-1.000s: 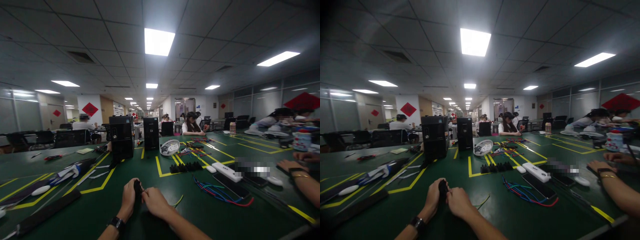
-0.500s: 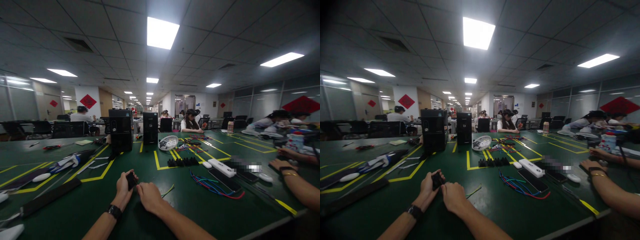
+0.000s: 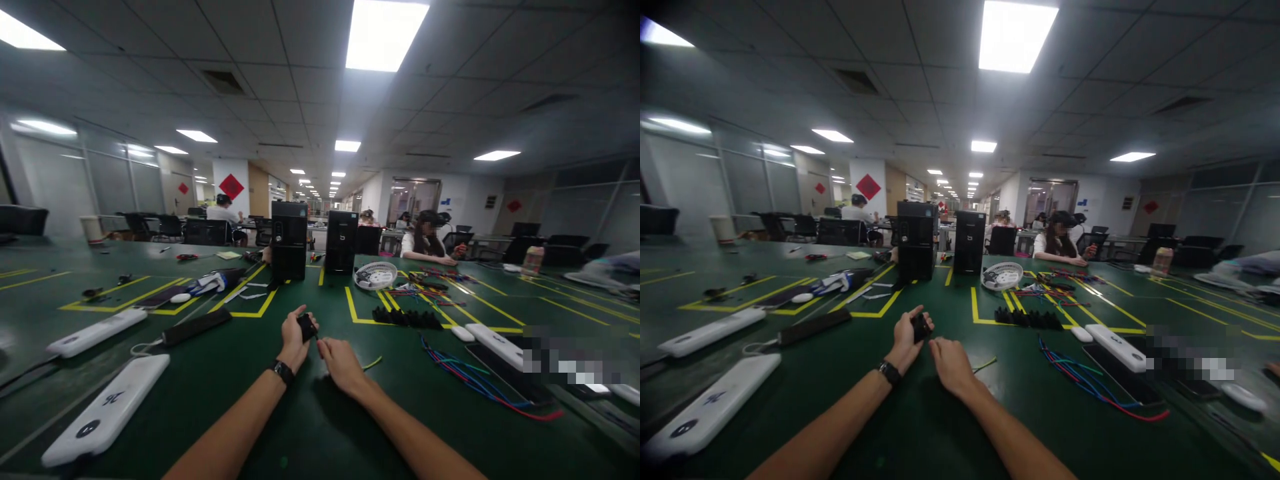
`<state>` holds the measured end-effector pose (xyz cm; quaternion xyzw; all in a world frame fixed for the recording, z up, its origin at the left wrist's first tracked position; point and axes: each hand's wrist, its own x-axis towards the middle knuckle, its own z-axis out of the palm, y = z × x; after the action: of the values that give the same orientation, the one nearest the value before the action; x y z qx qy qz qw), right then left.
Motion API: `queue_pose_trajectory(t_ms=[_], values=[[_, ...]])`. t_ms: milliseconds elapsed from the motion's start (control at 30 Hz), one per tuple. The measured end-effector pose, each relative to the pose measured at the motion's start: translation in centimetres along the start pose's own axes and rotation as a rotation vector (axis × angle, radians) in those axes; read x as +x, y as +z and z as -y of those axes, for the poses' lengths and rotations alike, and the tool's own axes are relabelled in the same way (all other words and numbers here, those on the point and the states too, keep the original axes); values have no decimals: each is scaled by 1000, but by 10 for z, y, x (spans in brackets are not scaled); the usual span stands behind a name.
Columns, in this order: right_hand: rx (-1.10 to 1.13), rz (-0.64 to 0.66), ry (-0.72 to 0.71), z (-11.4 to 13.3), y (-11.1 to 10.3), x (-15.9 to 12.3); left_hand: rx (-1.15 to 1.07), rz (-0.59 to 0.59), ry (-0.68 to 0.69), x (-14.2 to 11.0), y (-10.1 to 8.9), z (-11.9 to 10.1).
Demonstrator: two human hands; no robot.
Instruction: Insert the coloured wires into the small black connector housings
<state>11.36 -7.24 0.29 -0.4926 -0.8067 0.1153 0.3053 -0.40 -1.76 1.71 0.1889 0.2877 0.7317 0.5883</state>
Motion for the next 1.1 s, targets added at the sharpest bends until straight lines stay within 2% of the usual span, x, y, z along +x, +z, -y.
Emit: queue_pose_trajectory(t_ms=[200,300,400,500,600,700,800,933,1033,1100], values=[[96,-12,-2,7,-4,0,216,137,174,6,-11,9],[104,-81,30,5,-17,0,470,130,203,17,-20,7],[37,-63,73,0,-25,-3,799,103,203,42,-30,-3],[-41,43,41,-1,-23,-7,957,102,206,78,-35,-13],[-61,87,-33,-2,-18,-11,1115,113,228,111,-33,-18],[-130,90,-46,-7,-21,-14,1300,173,235,132,-27,-23],[-239,156,-6,-14,-31,-19,1490,312,237,138,-24,-35],[-269,265,33,-19,-40,-19,1677,625,232,137,-26,-57],[-233,324,18,-7,-31,-3,1784,859,218,142,-25,-66],[-223,378,-19,13,-13,17,1845,940,226,150,-20,-66]])
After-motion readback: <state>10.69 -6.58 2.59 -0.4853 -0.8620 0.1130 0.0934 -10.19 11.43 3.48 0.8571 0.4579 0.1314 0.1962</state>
